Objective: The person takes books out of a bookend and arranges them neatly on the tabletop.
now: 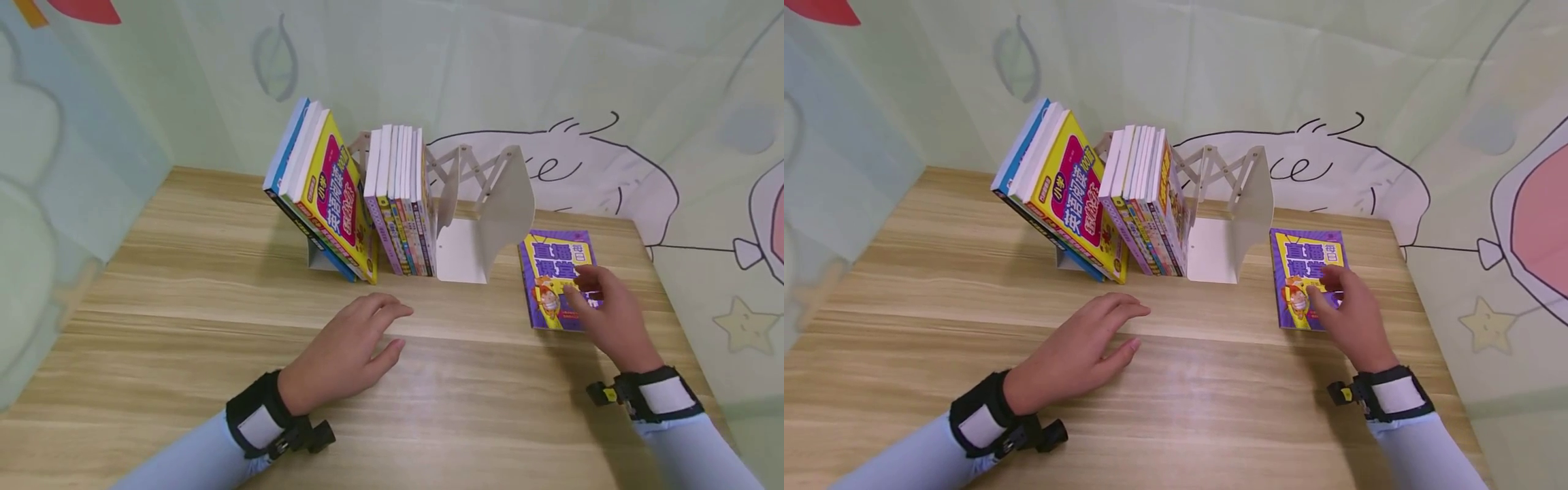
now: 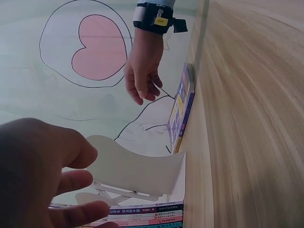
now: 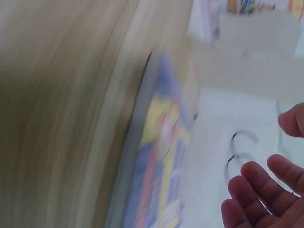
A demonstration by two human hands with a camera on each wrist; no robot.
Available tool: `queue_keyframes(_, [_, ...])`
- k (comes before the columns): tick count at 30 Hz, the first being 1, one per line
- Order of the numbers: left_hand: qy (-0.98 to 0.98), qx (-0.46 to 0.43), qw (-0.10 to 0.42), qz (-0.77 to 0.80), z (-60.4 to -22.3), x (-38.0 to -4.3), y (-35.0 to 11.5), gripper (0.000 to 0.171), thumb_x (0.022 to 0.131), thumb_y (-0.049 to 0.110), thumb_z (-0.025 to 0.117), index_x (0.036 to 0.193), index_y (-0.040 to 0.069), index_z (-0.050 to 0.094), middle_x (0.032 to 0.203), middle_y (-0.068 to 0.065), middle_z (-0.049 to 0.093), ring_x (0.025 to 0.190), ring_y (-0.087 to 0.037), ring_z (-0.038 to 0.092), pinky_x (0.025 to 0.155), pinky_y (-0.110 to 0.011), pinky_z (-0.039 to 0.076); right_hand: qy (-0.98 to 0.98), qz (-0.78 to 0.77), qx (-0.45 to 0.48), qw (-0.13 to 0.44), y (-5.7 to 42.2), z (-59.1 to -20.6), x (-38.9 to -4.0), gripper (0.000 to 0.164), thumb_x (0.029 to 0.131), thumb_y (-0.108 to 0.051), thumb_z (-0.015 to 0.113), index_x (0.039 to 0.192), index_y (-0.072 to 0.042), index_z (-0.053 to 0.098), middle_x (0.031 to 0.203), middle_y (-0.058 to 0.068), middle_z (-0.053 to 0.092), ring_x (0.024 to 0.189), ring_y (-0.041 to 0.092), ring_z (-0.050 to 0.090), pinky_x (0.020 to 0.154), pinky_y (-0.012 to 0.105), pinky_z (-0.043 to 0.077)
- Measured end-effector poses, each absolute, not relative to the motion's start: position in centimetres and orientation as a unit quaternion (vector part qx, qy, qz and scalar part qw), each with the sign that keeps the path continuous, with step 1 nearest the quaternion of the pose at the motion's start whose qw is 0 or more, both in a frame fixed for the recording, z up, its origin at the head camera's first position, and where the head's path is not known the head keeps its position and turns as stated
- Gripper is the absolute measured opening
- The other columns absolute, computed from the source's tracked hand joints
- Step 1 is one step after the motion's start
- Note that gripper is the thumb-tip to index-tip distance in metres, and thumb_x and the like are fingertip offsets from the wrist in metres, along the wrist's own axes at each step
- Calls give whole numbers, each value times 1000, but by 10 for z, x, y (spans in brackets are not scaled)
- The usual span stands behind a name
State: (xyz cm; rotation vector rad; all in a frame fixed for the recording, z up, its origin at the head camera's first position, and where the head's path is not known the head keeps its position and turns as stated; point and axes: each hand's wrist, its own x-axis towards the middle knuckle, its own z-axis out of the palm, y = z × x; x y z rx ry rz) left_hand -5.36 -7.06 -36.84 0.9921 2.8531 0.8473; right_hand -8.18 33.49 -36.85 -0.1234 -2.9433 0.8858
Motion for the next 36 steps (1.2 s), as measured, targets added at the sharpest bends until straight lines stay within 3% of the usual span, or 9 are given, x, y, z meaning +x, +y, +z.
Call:
queue_keyframes(10, [909,303,-7,285,-368,-51,-72,39,97,30,64,133,15,60,131,-2,58,126,-18,53,109,-40,46,-943,308,115,50,274,-358,-54,49,97,-25,67,134,1,51,131,17,58,117,34,56,97,57,48])
queue_keyframes(18, [905,300,-20,301,-368,-49,-72,40,96,28,65,133,15,60,131,-2,58,126,-18,53,110,-40,45,-934,289,204,56,233,-349,-37,56,89,-22,77,137,-8,52,133,7,58,122,22,53,99,48,49])
queue_keyframes(26, [900,306,-31,307,-367,-49,-70,41,96,30,64,134,15,59,132,-2,58,126,-18,53,109,-40,46,-935,237,258,58,211,-349,-23,63,87,-35,77,140,-12,52,135,3,57,125,20,54,102,45,51])
queue_keyframes(36, [898,312,-40,309,-366,-49,-67,41,97,30,63,134,14,58,134,-5,56,128,-20,52,111,-41,44,-935,236,261,57,209,-353,-20,61,88,-37,75,140,-12,52,134,3,58,125,20,55,102,44,51])
